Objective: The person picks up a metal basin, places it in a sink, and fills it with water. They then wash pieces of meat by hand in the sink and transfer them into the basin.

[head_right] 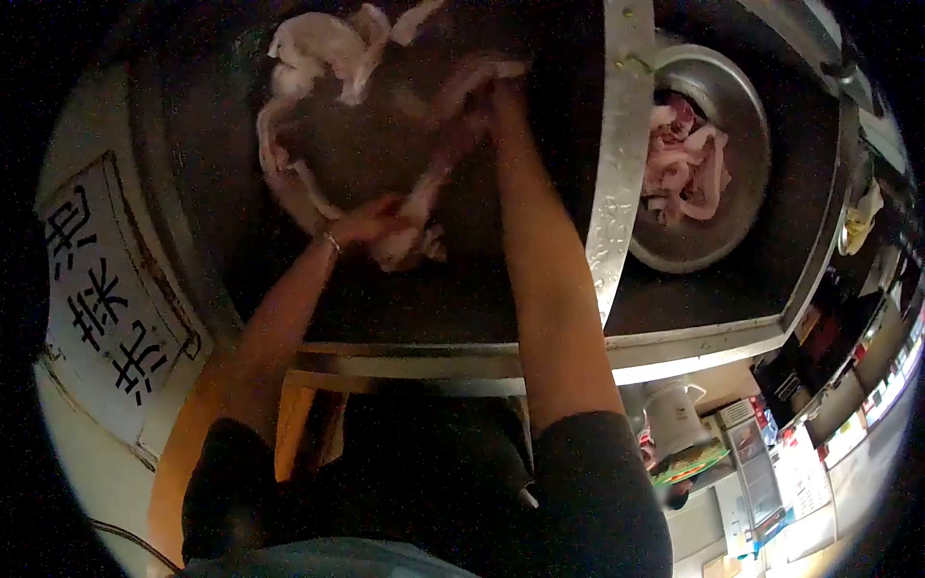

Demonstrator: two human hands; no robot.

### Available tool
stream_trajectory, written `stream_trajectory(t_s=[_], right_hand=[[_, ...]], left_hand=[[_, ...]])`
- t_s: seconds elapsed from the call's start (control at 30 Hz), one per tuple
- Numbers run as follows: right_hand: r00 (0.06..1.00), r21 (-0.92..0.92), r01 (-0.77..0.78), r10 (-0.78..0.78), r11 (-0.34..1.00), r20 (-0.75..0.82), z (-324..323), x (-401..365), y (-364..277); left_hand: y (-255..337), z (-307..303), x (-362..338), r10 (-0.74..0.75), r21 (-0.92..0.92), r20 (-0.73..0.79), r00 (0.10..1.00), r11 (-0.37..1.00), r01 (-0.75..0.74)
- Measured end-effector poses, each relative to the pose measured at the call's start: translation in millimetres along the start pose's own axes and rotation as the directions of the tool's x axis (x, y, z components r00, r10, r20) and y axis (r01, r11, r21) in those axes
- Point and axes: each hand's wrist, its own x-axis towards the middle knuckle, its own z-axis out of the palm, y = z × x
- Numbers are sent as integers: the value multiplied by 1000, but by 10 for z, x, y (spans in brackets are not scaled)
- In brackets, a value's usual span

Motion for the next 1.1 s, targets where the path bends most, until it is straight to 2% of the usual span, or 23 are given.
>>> stream_trajectory(t_s=[0.07,0.1,0.13,0.17,0.2,0.27,0.3,0.33,0.37,0.43,0.47,0.53,0.6,0.67,0.73,0.8,0.83,0.87,0.9,0.93,0.97,1.07,1.1], right_hand=[[998,63,1,-5,998,63,67,-112,73],[973,-10,-226,227,974,43,162,-418,39],[940,-47,-338,339,940,25,198,-532,175],[895,-81,-445,447,892,7,227,-639,317],[991,-383,86,-37,920,132,49,-685,780],[810,-544,587,-442,600,386,15,-784,812],[955,-586,292,-190,756,229,185,-928,450],[994,-568,-34,88,822,68,284,-985,227],[994,-567,-34,84,823,63,210,-845,301],[985,-679,136,-24,721,171,75,-469,443],[977,-708,191,-58,680,208,80,-352,420],[997,-247,-40,53,968,48,346,-232,-10],[996,-287,-52,69,957,51,164,51,-53],[995,-340,-62,85,938,54,135,109,-109],[1000,-334,18,-25,943,-17,289,51,-213],[994,-383,83,-101,920,-28,322,-111,-279],[984,-426,142,-174,893,-37,350,-157,-281],[985,-427,139,-169,893,-32,344,-158,-209],[996,-207,3,-22,978,-90,285,-165,-77],[984,29,-133,136,991,-115,299,-206,-23],[983,25,-142,144,990,-111,304,-268,40],[979,104,-202,199,974,37,399,-615,123],[983,-32,-172,174,985,62,361,-651,192]], left_hand=[[320,-105,-13,110,-58,-6,994,992,-111],[431,-126,26,219,-103,-6,976,970,-218],[426,-136,175,216,-110,-15,976,970,-216],[354,-133,391,291,-361,-18,957,890,-278],[266,-79,535,362,-589,-37,931,745,-313],[139,83,704,359,-480,-144,922,790,-382],[112,138,749,363,-354,-244,899,830,-431],[218,135,675,367,-354,-241,899,829,-433],[391,123,484,188,-379,-177,966,893,-244],[472,134,291,-4,-388,-107,994,921,-38],[434,122,227,110,-332,-101,989,933,-137],[349,110,94,224,-269,-87,971,933,-239],[219,137,-32,202,-377,-233,951,883,-280],[21,126,-25,271,-400,-240,932,847,-350],[-58,52,-63,335,-428,-261,905,800,-420],[-59,-117,-75,108,-123,-13,994,986,-109],[-18,-193,-54,108,-123,-17,994,986,-109],[25,-262,-15,177,21,78,981,984,-179],[75,-317,24,227,154,181,957,955,-255],[157,-337,92,278,-123,144,950,957,-262],[259,-340,199,319,-389,93,943,884,-261],[364,-284,692,327,-539,-23,945,792,-287],[445,-261,786,256,-637,-140,957,717,-285]])
